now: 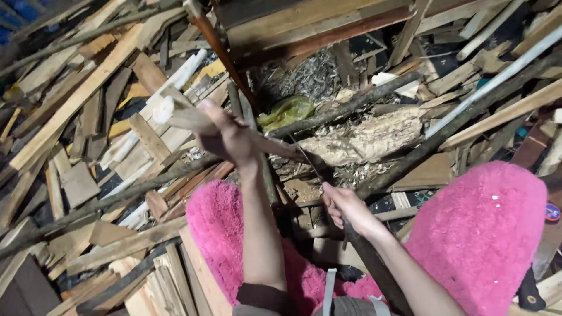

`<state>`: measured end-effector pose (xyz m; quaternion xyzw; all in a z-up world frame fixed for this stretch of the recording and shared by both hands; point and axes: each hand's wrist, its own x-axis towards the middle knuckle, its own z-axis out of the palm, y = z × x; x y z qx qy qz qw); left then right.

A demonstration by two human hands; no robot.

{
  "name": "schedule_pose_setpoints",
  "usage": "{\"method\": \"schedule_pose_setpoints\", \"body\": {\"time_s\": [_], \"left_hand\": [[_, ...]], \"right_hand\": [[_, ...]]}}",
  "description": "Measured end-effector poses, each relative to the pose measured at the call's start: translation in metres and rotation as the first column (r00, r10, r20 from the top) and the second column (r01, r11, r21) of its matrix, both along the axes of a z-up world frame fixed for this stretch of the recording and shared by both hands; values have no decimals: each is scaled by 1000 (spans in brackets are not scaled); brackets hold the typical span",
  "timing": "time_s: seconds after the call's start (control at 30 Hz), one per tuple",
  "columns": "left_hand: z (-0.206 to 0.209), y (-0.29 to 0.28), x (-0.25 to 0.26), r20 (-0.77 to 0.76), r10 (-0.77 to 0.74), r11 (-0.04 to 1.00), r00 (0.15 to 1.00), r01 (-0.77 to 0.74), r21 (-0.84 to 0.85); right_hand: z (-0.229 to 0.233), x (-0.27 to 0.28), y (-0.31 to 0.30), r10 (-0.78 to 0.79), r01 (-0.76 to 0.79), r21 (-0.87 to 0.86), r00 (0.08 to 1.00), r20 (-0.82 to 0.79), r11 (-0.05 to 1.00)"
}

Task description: Shaping a wooden branch by scraping it with a hand tool

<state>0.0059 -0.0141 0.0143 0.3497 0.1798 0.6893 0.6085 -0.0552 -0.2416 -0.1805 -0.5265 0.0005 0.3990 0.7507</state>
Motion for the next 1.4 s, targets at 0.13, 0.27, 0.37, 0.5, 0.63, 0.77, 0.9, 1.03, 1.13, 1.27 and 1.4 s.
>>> {"method": "schedule_pose_setpoints", "body": {"time_s": [0.13, 0.27, 0.37, 0.5, 0.63, 0.77, 0.9, 1.03, 1.13, 1.27, 1.4], "left_hand": [[-1, 14, -9, -174, -35, 959, 984, 82, 270], [-3, 11, -9, -187, -177, 930, 966, 226, 291], [1, -9, -18, -233, -137, 859, 963, 233, 456], [-6, -17, -14, -184, -227, 862, 956, 285, 420], [-17, -24, -15, -347, -288, 751, 893, 436, 497], [-58, 18, 18, -120, -115, 829, 986, 161, 535], [-33, 5, -3, -177, -119, 820, 977, 198, 538], [-27, 3, -9, -288, -119, 791, 950, 266, 551], [-32, 6, -4, -249, -115, 772, 962, 244, 587], [-29, 6, -8, -288, -67, 779, 955, 230, 584], [-64, 9, -11, -489, -44, 853, 871, 287, 435]], "right_hand": [[-67, 17, 2, -31, 44, -141, 995, 96, 989], [-66, 18, 1, -25, 33, -179, 999, 46, 983], [30, 3, -6, -3, -1, 80, 999, 43, 997], [104, -14, -21, 38, -62, 201, 992, 119, 978], [66, -19, -17, 80, -119, 304, 987, 138, 945], [-12, 2, -10, 16, -16, 0, 999, 38, 1000], [65, -4, -19, 3, -3, 113, 1000, -1, 994], [47, -12, -9, 33, -34, 126, 999, 7, 991], [6, -8, -4, 6, -7, 35, 1000, 12, 999], [15, -7, -6, -9, 9, 28, 1000, -11, 1000], [65, -21, -11, 26, -22, 139, 999, -31, 990]]}}
